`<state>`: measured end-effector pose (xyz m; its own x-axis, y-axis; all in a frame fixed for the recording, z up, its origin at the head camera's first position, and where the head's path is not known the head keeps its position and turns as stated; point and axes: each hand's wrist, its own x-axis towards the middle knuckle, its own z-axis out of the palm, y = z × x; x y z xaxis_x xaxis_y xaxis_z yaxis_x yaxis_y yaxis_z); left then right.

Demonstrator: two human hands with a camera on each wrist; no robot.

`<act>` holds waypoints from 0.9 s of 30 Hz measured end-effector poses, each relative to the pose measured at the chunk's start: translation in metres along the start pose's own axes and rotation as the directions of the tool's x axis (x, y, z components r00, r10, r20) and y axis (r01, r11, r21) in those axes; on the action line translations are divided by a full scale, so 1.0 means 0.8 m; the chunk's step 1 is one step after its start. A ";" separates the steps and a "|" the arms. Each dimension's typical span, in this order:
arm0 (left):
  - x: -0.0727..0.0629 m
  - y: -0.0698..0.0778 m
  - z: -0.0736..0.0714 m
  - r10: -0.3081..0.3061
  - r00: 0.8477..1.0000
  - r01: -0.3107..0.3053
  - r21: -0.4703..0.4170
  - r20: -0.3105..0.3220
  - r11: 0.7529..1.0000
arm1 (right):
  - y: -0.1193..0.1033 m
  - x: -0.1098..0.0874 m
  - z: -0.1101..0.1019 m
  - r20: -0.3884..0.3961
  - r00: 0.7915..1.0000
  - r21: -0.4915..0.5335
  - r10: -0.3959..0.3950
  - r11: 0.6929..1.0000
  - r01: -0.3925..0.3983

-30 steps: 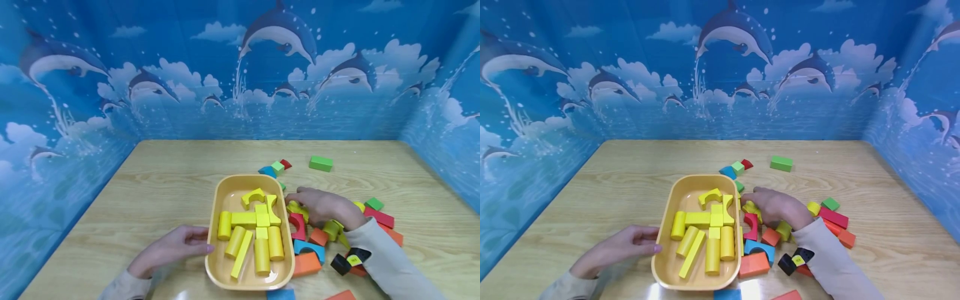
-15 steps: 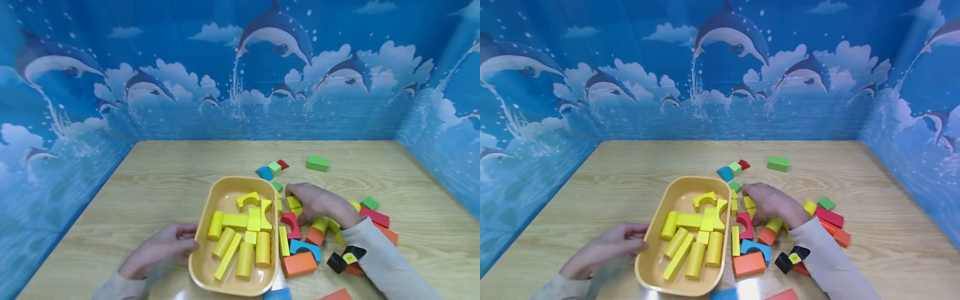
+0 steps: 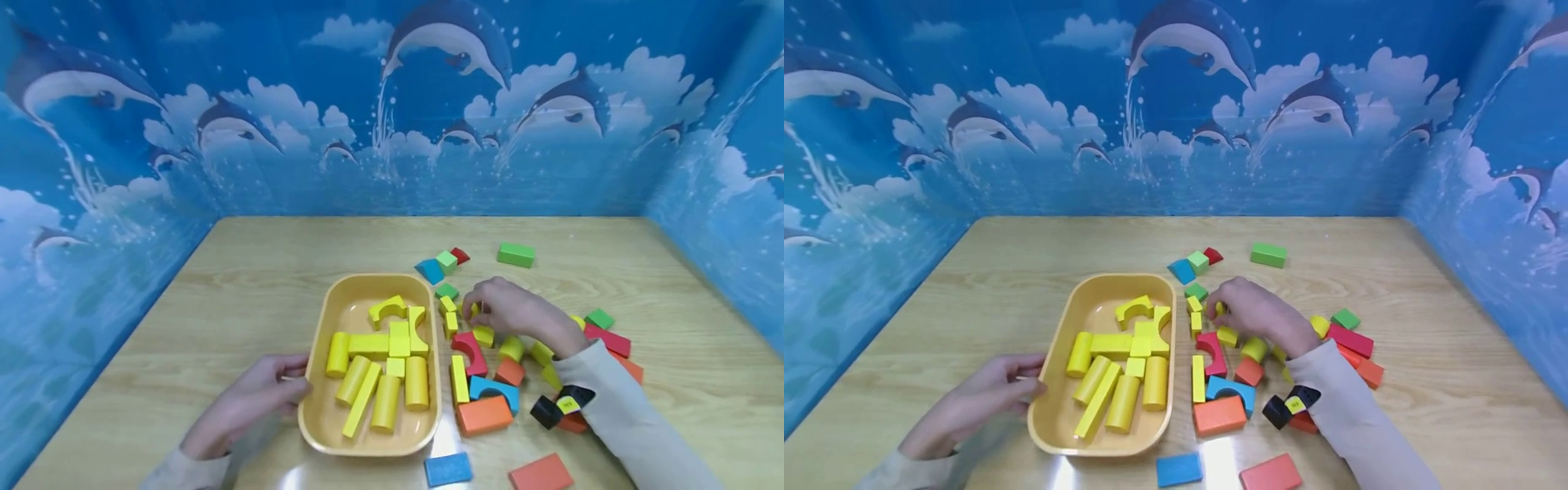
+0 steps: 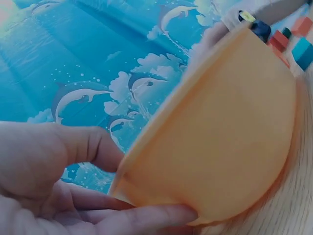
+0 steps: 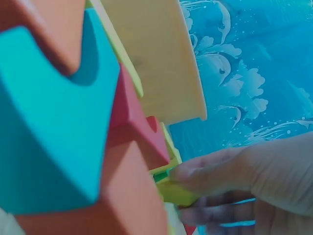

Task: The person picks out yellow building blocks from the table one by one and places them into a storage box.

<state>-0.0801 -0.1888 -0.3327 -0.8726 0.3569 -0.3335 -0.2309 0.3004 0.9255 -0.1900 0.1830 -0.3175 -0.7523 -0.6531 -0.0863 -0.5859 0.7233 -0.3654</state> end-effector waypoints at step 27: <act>-0.003 -0.006 -0.005 0.095 0.995 -0.097 0.168 0.016 0.981 | -0.078 0.017 0.021 -0.197 0.900 -0.352 -0.388 0.885 0.304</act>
<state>-0.0786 -0.1948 -0.3355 -0.8834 0.3984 -0.2466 -0.0699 0.4083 0.9101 -0.1586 0.1253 -0.3118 -0.5094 -0.8244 0.2467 -0.8536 0.5203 -0.0239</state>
